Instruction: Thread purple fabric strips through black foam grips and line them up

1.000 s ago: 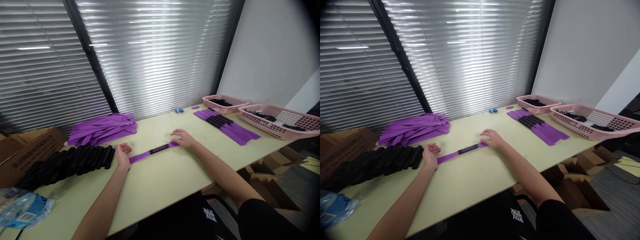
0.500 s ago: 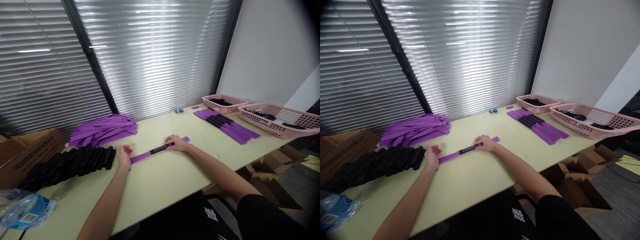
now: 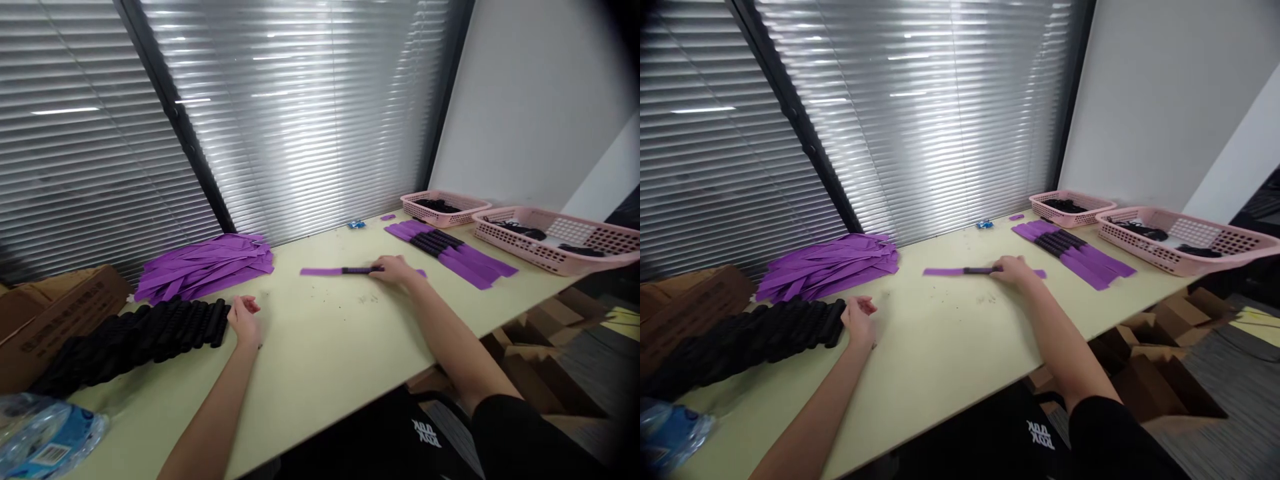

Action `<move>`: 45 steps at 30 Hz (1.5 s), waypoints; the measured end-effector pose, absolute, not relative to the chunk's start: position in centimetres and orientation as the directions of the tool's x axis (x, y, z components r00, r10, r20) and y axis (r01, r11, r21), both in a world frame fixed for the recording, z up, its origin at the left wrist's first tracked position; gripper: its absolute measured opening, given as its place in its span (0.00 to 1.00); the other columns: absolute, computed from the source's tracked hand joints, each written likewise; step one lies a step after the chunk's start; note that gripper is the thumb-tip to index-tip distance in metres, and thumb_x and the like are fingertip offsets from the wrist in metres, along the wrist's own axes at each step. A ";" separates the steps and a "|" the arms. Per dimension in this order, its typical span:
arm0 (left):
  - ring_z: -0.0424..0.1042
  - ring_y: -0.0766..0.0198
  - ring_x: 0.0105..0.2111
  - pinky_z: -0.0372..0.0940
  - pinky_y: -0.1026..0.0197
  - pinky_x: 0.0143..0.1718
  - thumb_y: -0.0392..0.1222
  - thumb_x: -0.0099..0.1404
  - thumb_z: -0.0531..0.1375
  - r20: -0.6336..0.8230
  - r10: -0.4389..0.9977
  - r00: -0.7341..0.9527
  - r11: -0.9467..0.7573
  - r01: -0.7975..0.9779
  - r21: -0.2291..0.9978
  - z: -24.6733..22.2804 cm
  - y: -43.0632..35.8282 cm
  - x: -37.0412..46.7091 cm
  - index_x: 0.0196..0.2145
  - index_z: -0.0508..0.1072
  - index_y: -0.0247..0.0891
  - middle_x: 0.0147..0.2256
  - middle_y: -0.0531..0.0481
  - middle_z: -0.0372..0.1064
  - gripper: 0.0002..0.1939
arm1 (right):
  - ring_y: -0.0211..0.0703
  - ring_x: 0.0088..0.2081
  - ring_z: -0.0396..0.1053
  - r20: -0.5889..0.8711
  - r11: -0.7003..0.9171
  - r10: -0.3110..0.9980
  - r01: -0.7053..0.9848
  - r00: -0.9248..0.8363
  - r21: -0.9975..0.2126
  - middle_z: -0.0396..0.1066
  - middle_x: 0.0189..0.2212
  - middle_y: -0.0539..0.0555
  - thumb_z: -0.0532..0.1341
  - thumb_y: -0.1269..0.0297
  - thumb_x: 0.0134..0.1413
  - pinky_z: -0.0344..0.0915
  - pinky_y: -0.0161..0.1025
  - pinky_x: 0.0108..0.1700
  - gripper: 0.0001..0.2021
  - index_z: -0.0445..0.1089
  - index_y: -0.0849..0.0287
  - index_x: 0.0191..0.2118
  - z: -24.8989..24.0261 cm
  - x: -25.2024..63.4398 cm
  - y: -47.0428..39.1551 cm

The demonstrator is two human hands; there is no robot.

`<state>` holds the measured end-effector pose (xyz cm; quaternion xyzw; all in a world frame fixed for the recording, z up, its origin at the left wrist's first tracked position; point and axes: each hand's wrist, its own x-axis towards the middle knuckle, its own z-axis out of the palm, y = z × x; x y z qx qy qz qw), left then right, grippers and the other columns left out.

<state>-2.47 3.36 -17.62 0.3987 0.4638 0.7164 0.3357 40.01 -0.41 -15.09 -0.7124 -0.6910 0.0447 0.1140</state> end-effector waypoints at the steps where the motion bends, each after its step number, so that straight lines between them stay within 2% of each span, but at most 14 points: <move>1: 0.62 0.68 0.17 0.59 0.64 0.21 0.54 0.61 0.50 0.267 0.852 -0.450 -0.346 -0.102 0.933 -17.7 3.4 -2.4 0.24 0.69 0.34 0.17 0.55 0.61 0.21 | 0.57 0.45 0.65 0.099 -0.148 0.980 0.968 0.170 -0.203 0.72 0.41 0.62 0.59 0.53 0.54 0.52 0.58 0.51 0.16 0.75 0.59 0.41 -15.0 41.9 -1.0; 5: 0.62 0.69 0.17 0.58 0.65 0.20 0.54 0.62 0.50 0.292 0.861 -0.417 -0.350 -0.069 0.934 -17.8 3.3 -2.2 0.24 0.70 0.33 0.17 0.55 0.62 0.22 | 0.71 0.48 0.60 0.143 -0.568 0.796 0.807 0.588 -0.160 0.67 0.46 0.73 0.55 0.55 0.57 0.46 0.71 0.46 0.20 0.72 0.67 0.46 -15.8 48.1 -3.3; 8: 0.62 0.69 0.17 0.58 0.66 0.20 0.54 0.62 0.51 0.307 0.864 -0.399 -0.355 -0.050 0.934 -17.7 3.1 -2.1 0.24 0.70 0.33 0.17 0.55 0.62 0.22 | 0.69 0.52 0.57 0.181 -0.702 0.653 0.677 0.736 -0.221 0.65 0.50 0.67 0.57 0.51 0.54 0.48 0.68 0.49 0.22 0.71 0.58 0.50 -17.0 50.1 -3.8; 13: 0.62 0.68 0.18 0.59 0.65 0.21 0.55 0.62 0.50 0.316 0.869 -0.381 -0.351 -0.022 0.936 -17.6 3.0 -2.0 0.24 0.70 0.34 0.18 0.54 0.62 0.22 | 0.62 0.52 0.56 0.299 -0.722 0.577 0.645 0.760 -0.249 0.67 0.47 0.61 0.58 0.57 0.52 0.49 0.63 0.51 0.16 0.73 0.54 0.45 -18.5 50.5 -2.7; 21: 0.63 0.68 0.19 0.60 0.65 0.22 0.55 0.62 0.49 0.336 0.873 -0.352 -0.331 0.077 0.940 -17.4 2.6 -1.9 0.25 0.69 0.34 0.18 0.54 0.61 0.22 | 0.58 0.49 0.57 0.405 -0.717 0.467 0.605 0.786 -0.346 0.67 0.45 0.60 0.58 0.63 0.51 0.48 0.62 0.51 0.14 0.74 0.53 0.44 -19.2 50.7 -2.4; 25: 0.65 0.66 0.21 0.61 0.65 0.24 0.54 0.63 0.48 0.352 0.884 -0.306 -0.305 0.193 0.933 -17.6 2.6 -1.9 0.25 0.70 0.35 0.20 0.53 0.63 0.22 | 0.59 0.49 0.56 0.418 -0.714 0.444 0.595 0.792 -0.369 0.67 0.45 0.61 0.57 0.67 0.51 0.48 0.62 0.50 0.15 0.74 0.54 0.44 -19.5 50.6 -2.2; 32: 0.70 0.59 0.32 0.64 0.58 0.39 0.49 0.63 0.51 0.386 0.902 -0.193 -0.237 0.526 0.817 -17.4 2.8 -2.7 0.31 0.72 0.38 0.29 0.48 0.70 0.15 | 0.59 0.50 0.53 0.442 -0.648 0.501 0.662 0.744 -0.378 0.64 0.48 0.63 0.58 0.63 0.52 0.47 0.58 0.49 0.16 0.72 0.56 0.47 -19.5 49.6 -1.7; 34: 0.69 0.54 0.42 0.60 0.52 0.48 0.47 0.61 0.54 0.412 0.896 -0.163 -0.225 0.635 0.739 -17.1 2.3 -2.8 0.35 0.73 0.38 0.38 0.44 0.72 0.12 | 0.58 0.50 0.53 0.456 -0.612 0.534 0.697 0.712 -0.373 0.64 0.48 0.62 0.58 0.63 0.52 0.45 0.58 0.49 0.16 0.72 0.55 0.47 -19.3 48.6 -1.4; 35: 0.66 0.50 0.47 0.56 0.47 0.52 0.46 0.60 0.56 0.441 0.887 -0.136 -0.213 0.727 0.652 -17.0 2.0 -2.8 0.38 0.73 0.39 0.44 0.42 0.70 0.12 | 0.57 0.50 0.53 0.465 -0.596 0.547 0.714 0.696 -0.368 0.64 0.48 0.61 0.57 0.62 0.52 0.45 0.58 0.50 0.16 0.71 0.55 0.47 -19.2 48.1 -1.2; 37: 0.57 0.42 0.56 0.47 0.38 0.57 0.46 0.61 0.56 0.500 0.863 -0.074 -0.146 0.911 0.386 -16.8 1.3 -2.7 0.45 0.72 0.38 0.56 0.37 0.61 0.16 | 0.57 0.49 0.53 0.482 -0.565 0.575 0.747 0.661 -0.351 0.64 0.47 0.59 0.57 0.61 0.52 0.44 0.59 0.50 0.16 0.71 0.54 0.47 -19.0 47.0 -0.9; 39: 0.48 0.36 0.60 0.42 0.33 0.57 0.47 0.62 0.55 0.532 0.846 -0.028 -0.038 0.993 0.113 -16.8 0.8 -2.7 0.50 0.69 0.34 0.61 0.32 0.51 0.21 | 0.56 0.49 0.53 0.487 -0.539 0.603 0.773 0.631 -0.335 0.65 0.47 0.58 0.56 0.60 0.53 0.44 0.58 0.50 0.15 0.71 0.54 0.46 -18.9 46.0 -0.6; 40: 0.45 0.34 0.61 0.41 0.33 0.57 0.48 0.63 0.54 0.540 0.841 -0.027 0.010 0.999 0.034 -16.8 0.6 -2.7 0.52 0.68 0.31 0.62 0.29 0.48 0.24 | 0.56 0.49 0.53 0.488 -0.529 0.614 0.783 0.620 -0.328 0.65 0.47 0.58 0.56 0.59 0.53 0.44 0.57 0.50 0.15 0.71 0.54 0.46 -18.9 45.6 -0.4; 43: 0.38 0.30 0.63 0.39 0.33 0.58 0.51 0.64 0.53 0.545 0.837 -0.046 0.109 0.990 -0.084 -16.9 0.6 -3.1 0.55 0.65 0.26 0.63 0.25 0.45 0.29 | 0.55 0.49 0.53 0.500 -0.513 0.627 0.799 0.598 -0.313 0.65 0.47 0.57 0.55 0.59 0.54 0.43 0.56 0.50 0.15 0.72 0.54 0.45 -18.8 45.0 -0.2; 45: 0.39 0.29 0.63 0.38 0.33 0.58 0.53 0.63 0.53 0.511 0.857 -0.071 0.153 0.981 -0.119 -17.0 0.8 -3.4 0.56 0.66 0.25 0.62 0.24 0.47 0.31 | 0.54 0.49 0.53 0.505 -0.510 0.624 0.800 0.597 -0.315 0.65 0.47 0.56 0.55 0.59 0.54 0.43 0.56 0.50 0.14 0.72 0.53 0.44 -18.9 44.9 -0.2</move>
